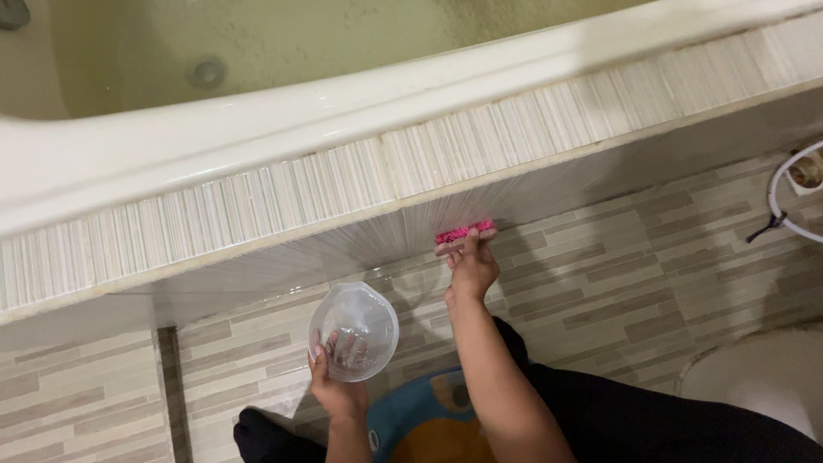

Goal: The person scrubs the tiled exterior wall of a bathtub using a pink brush and water from a plastic bowl. They repeatedly dip the brush into the bowl to wet it and scrub the vertical surface of the tiles.

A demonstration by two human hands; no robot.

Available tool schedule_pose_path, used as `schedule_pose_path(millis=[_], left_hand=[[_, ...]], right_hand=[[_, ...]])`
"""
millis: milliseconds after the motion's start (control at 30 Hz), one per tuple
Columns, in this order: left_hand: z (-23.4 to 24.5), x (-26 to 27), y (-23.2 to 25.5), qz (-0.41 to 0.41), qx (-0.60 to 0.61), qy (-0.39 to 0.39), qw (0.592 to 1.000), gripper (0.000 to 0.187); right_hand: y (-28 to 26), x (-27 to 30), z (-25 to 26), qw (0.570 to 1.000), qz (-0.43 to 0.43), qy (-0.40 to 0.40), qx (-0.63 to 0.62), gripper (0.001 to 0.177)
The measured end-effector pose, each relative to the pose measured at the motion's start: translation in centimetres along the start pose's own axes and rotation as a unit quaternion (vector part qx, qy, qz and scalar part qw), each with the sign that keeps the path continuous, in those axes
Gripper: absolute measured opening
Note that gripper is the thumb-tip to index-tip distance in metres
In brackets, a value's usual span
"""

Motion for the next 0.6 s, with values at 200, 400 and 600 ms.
schedule_pose_path(millis=[200, 400, 600], left_hand=[[-0.6, 0.5, -1.0, -0.005, -0.005, -0.017, 1.0, 0.071], [-1.1, 0.2, -1.8, 0.002, -0.014, -0.01, 1.0, 0.071], [-1.6, -0.1, -2.5, 0.0, -0.019, -0.013, 1.0, 0.069]], right_hand=[[-5.4, 2.2, 0.3, 0.989, 0.129, -0.017, -0.075, 0.039], [-4.3, -0.1, 1.5, 0.986, 0.159, 0.032, -0.034, 0.05], [0.4, -4.3, 1.5, 0.97, 0.212, -0.064, -0.099, 0.051]])
Point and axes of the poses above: each hand's wrist, its own x-axis away from the middle knuckle, its own z-axis out of the back of the hand, y = z × x, the point moved 8 cm from there along -x, towards the middle knuckle, and after that the axes turned 3 degrees about -z, right-handed, at the moved point
